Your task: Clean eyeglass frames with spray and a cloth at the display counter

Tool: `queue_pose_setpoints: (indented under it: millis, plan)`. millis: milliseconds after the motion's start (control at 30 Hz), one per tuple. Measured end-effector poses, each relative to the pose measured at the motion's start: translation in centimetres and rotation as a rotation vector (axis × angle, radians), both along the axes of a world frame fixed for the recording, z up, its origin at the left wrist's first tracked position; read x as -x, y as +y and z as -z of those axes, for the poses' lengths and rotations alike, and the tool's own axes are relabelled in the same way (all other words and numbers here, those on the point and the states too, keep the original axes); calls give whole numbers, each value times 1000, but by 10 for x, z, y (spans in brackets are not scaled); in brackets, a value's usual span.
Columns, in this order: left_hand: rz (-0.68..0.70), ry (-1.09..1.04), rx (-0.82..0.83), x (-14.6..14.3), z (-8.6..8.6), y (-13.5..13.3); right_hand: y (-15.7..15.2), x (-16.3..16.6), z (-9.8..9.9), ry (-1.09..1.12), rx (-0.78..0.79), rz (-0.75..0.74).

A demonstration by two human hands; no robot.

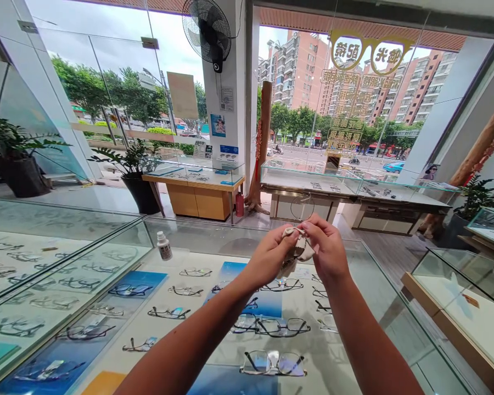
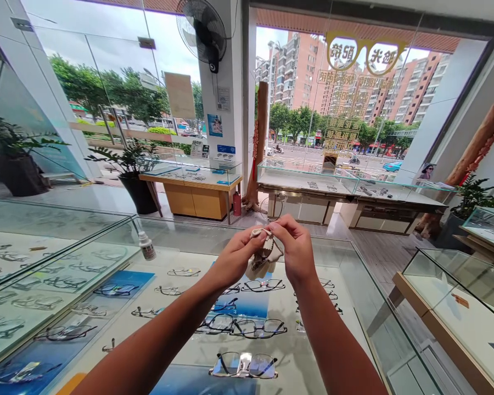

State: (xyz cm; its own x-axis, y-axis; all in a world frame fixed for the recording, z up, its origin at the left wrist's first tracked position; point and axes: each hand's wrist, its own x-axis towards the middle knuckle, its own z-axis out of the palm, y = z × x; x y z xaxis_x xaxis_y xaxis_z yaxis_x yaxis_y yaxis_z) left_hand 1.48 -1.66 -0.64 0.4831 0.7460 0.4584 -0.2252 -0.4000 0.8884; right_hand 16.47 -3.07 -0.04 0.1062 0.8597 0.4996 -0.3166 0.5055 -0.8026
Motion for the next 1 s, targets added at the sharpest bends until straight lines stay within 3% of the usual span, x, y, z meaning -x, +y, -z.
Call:
queue_pose_setpoints:
  millis: [200,333,467,800,1000]
  plan:
    - [83,93,-100,7,-3,4,0,-3,-4,70,106,21]
    - [-17,41,-51,0,3,3,2,-1,0,19,44,49]
    - [-52,-52,6,-6,6,4,1,4,4,-17,80,0]
    - [165,44,30,7,0,19,5,-2,-3,73,149,39]
    - [-33,-85,72,-5,12,18,2,11,1,35,113,42]
